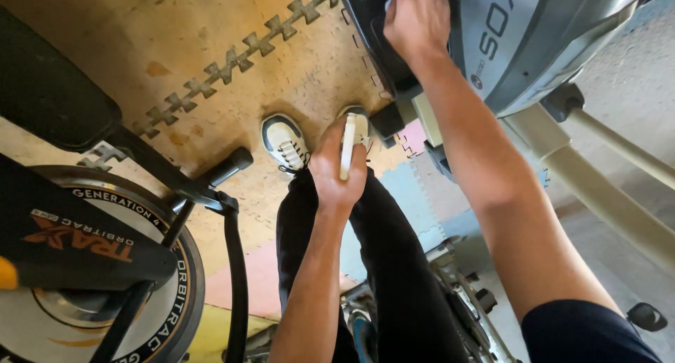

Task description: Wiping down an elliptical machine with a cleaning spray and a cloth.

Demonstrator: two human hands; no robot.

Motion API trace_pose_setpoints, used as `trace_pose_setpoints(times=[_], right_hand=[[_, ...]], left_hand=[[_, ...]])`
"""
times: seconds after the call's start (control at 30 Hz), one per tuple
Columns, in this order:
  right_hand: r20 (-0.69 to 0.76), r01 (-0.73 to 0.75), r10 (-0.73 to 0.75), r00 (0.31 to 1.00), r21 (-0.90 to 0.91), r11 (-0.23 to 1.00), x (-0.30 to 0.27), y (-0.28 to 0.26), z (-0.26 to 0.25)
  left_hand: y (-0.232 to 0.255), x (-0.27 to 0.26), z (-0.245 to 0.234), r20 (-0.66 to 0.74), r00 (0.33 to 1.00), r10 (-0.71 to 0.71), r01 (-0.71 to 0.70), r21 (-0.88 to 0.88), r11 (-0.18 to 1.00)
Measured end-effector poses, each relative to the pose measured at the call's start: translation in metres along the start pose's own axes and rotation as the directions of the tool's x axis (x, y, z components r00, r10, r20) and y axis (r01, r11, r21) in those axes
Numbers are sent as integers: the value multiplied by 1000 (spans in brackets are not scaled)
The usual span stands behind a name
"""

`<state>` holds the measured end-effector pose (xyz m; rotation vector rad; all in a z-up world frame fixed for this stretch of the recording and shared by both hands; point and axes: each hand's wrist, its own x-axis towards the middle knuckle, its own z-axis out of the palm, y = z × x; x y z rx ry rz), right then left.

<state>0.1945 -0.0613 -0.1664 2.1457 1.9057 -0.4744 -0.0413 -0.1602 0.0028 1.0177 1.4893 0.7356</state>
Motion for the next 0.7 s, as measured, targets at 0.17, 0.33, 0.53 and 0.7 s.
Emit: trace_pose_setpoints(times=[0.17, 0.33, 0.53, 0.7], right_hand=[[-185, 200, -196, 963, 5, 980, -11, -29, -7], [280, -236, 208, 937, 71, 969, -1, -26, -23], [-292, 355, -352, 889, -47, 934, -31, -15, -3], [-44, 11, -1, 999, 238, 971, -43, 12, -12]], left_hand=[[-4, -4, 1, -9, 998, 57, -57, 24, 998], [-7, 2, 15, -27, 999, 20, -20, 4, 1000], [-13, 16, 34, -36, 997, 73, -72, 41, 997], [5, 26, 37, 20, 997, 76, -76, 2, 997]])
